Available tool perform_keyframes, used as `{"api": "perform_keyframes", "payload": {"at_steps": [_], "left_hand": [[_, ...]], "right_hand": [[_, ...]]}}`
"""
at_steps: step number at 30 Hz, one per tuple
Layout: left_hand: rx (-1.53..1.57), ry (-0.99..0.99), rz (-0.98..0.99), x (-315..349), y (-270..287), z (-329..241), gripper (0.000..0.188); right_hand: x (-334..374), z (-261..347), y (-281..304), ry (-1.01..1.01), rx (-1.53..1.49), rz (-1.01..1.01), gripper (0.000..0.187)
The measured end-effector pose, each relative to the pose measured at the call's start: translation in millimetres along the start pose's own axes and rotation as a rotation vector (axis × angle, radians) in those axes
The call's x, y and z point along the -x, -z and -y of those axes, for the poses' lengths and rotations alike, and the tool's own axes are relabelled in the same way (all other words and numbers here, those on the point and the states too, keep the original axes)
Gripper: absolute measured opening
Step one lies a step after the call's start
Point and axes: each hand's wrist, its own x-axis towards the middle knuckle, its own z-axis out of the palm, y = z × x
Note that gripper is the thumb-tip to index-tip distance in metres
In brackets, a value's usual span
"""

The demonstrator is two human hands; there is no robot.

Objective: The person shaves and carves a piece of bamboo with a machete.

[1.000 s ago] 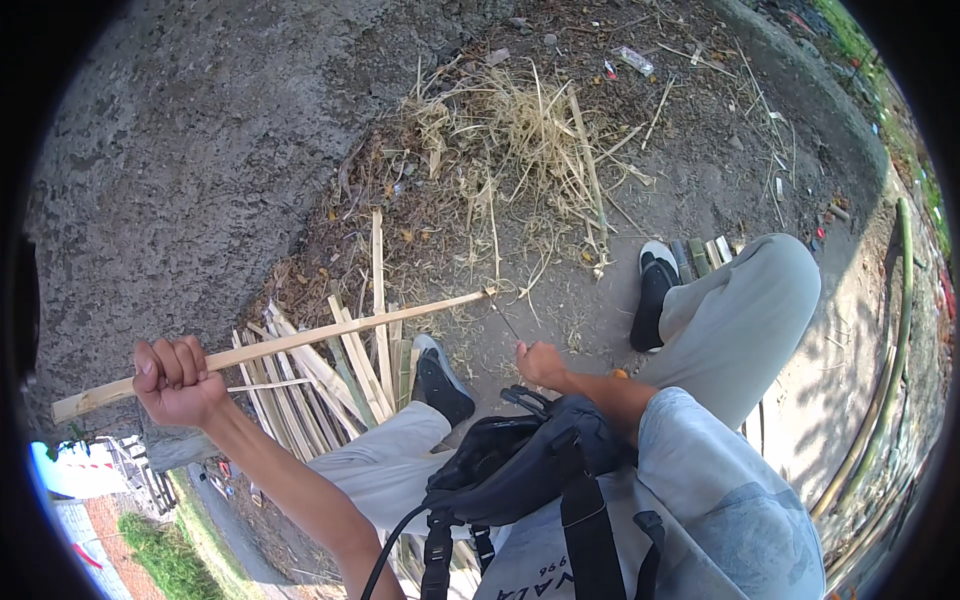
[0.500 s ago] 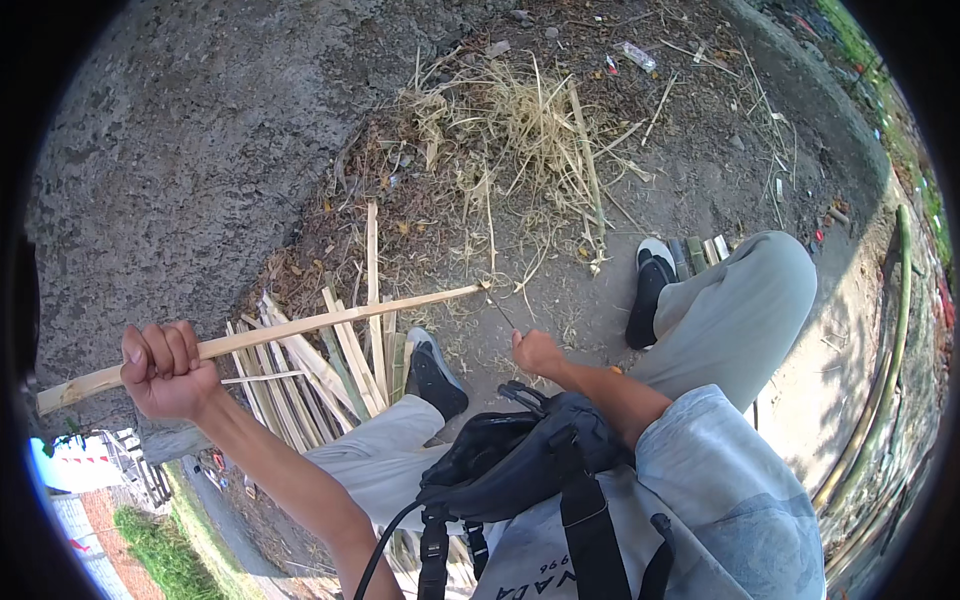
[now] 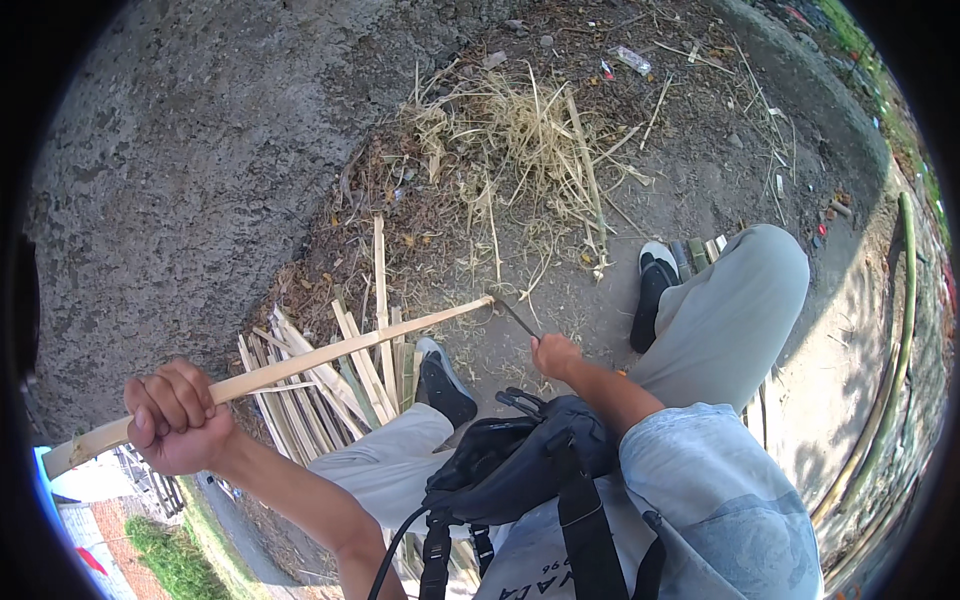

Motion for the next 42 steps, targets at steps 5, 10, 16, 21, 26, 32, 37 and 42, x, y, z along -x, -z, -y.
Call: {"api": "perform_keyframes", "payload": {"at_steps": [5, 10, 16, 21, 26, 32, 37, 42], "left_hand": [[-0.037, -0.112, 0.036, -15, 5, -84, 0.033], [-0.070, -0.214, -0.078, 11, 25, -123, 0.034], [0.075, -0.241, -0.012, 54, 36, -159, 0.031], [0.028, -0.225, -0.006, 83, 28, -172, 0.032], [0.138, -0.251, -0.033, 92, 20, -171, 0.037], [0.153, -0.296, -0.034, 96, 6, -169, 0.038], [0.156, -0.299, 0.028, 103, -9, -169, 0.038], [-0.020, -0.272, -0.083, 126, -23, -182, 0.038]], "right_hand": [[-11, -9, -14, -0.012, -0.049, -0.032, 0.060], [-10, 23, 3, -0.056, -0.253, -0.127, 0.065], [-20, 57, 39, 0.195, -0.561, -0.287, 0.049], [-25, 64, 58, 0.279, -0.618, -0.415, 0.039], [-32, 59, 56, 0.266, -0.773, -0.423, 0.033], [-39, 55, 58, 0.234, -0.783, -0.485, 0.034], [-41, 53, 60, 0.181, -0.713, -0.460, 0.025], [-49, 47, 64, 0.158, -0.704, -0.459, 0.019]]}}
